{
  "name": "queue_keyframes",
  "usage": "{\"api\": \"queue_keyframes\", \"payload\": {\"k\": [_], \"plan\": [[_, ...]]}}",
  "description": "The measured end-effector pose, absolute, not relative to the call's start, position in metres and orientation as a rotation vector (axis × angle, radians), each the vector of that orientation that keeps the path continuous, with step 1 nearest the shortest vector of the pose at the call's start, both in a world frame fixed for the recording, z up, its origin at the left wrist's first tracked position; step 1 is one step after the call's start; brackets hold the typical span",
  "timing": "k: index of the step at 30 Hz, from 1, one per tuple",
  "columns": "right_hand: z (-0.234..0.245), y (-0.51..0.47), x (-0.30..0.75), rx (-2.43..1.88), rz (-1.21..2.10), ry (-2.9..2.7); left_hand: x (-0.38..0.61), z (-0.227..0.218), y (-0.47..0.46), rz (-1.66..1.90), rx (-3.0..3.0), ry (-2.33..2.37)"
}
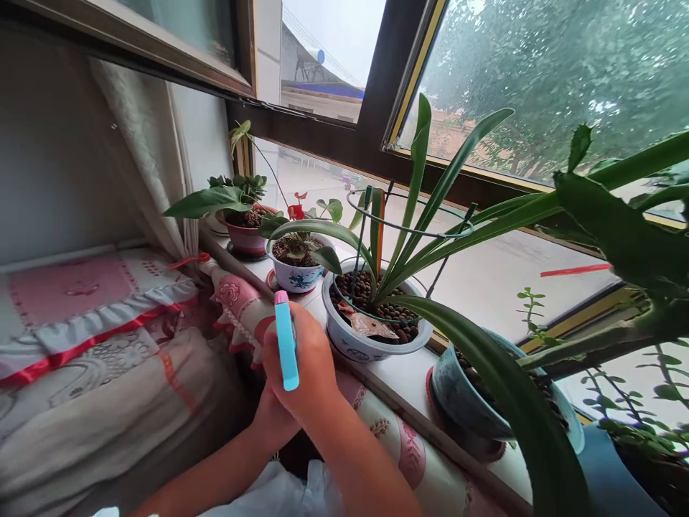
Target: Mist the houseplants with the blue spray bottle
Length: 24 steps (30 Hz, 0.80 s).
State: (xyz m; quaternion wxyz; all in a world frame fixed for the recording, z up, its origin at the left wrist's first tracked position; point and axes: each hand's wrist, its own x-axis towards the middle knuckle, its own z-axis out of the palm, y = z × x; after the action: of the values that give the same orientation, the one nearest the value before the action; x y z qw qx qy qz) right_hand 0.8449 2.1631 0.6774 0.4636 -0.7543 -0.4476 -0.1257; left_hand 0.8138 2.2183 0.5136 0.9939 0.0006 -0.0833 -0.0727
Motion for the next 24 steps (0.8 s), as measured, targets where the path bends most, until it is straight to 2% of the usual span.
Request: {"api": "queue_keyframes", "payload": {"k": [5, 12, 17, 24], "plan": [[0.681, 2.168, 0.844, -1.822, -0.112, -1.311, 0.811, 0.51, 2.222, -0.02, 0.064, 0.042], [0.668, 2.17, 0.863, -1.932, -0.299, -1.067, 0.81, 0.518, 2.222, -0.185, 0.008, 0.001], [0.665, 2.169, 0.866, -1.958, -0.254, -1.022, 0.811, 0.522, 2.219, -0.179, -0.013, 0.105], [0.673, 2.15, 0.861, -1.835, -0.275, -1.033, 0.816, 0.526, 2.223, -0.208, 0.031, -0.031]]}}
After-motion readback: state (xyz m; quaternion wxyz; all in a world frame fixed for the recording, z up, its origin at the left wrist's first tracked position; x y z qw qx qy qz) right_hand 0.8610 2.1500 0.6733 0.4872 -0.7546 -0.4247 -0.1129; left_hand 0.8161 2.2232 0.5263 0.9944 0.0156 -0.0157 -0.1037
